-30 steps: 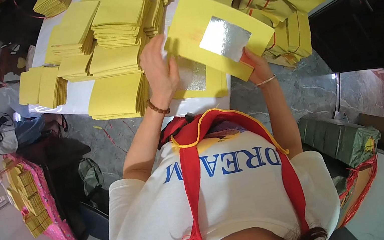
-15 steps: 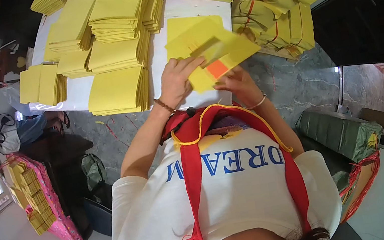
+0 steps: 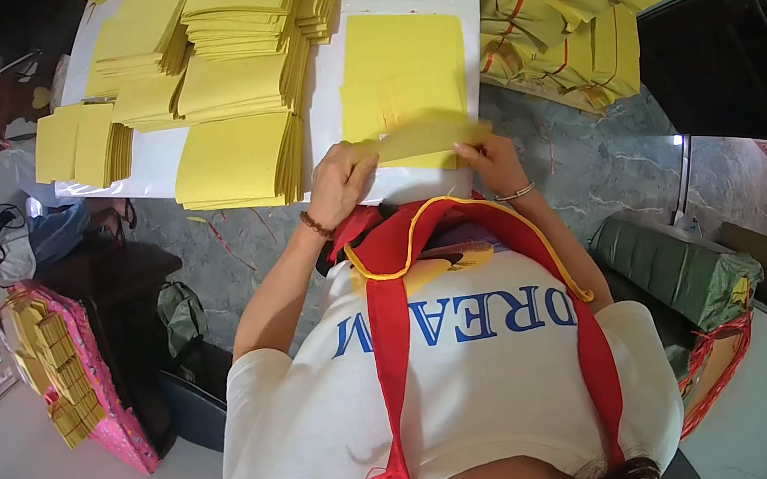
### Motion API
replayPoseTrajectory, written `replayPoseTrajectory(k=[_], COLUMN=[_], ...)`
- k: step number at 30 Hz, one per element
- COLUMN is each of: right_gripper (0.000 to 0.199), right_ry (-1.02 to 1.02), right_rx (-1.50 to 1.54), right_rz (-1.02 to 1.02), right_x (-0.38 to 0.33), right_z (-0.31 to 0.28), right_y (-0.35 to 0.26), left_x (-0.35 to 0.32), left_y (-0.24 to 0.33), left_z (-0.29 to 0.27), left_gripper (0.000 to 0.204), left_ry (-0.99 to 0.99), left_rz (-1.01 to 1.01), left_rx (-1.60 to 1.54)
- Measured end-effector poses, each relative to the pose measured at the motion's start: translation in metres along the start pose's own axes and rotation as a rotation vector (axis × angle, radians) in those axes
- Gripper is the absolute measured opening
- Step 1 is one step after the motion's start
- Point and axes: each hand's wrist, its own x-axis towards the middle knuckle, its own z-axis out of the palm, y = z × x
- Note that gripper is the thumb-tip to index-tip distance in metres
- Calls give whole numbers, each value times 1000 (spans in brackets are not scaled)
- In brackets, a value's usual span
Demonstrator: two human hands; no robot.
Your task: Folding yellow paper sheets individually and stacking them.
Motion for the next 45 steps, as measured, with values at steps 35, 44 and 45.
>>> replayPoseTrajectory(k=[35,44,45], right_gripper=[33,33,33], right_ry=[405,387,391], right_rx=[66,75,48], right_rz=[216,208,230], right_x=[30,31,30], right_z=[26,27,25], right_y=[17,7,9], left_x=[32,57,60], left_y=[5,25,23], left_z=[11,36,40], left_gripper=[55,43,45], left_ry=[241,105,60], left_rz=[-602,22,80], left_rx=[34,609,574])
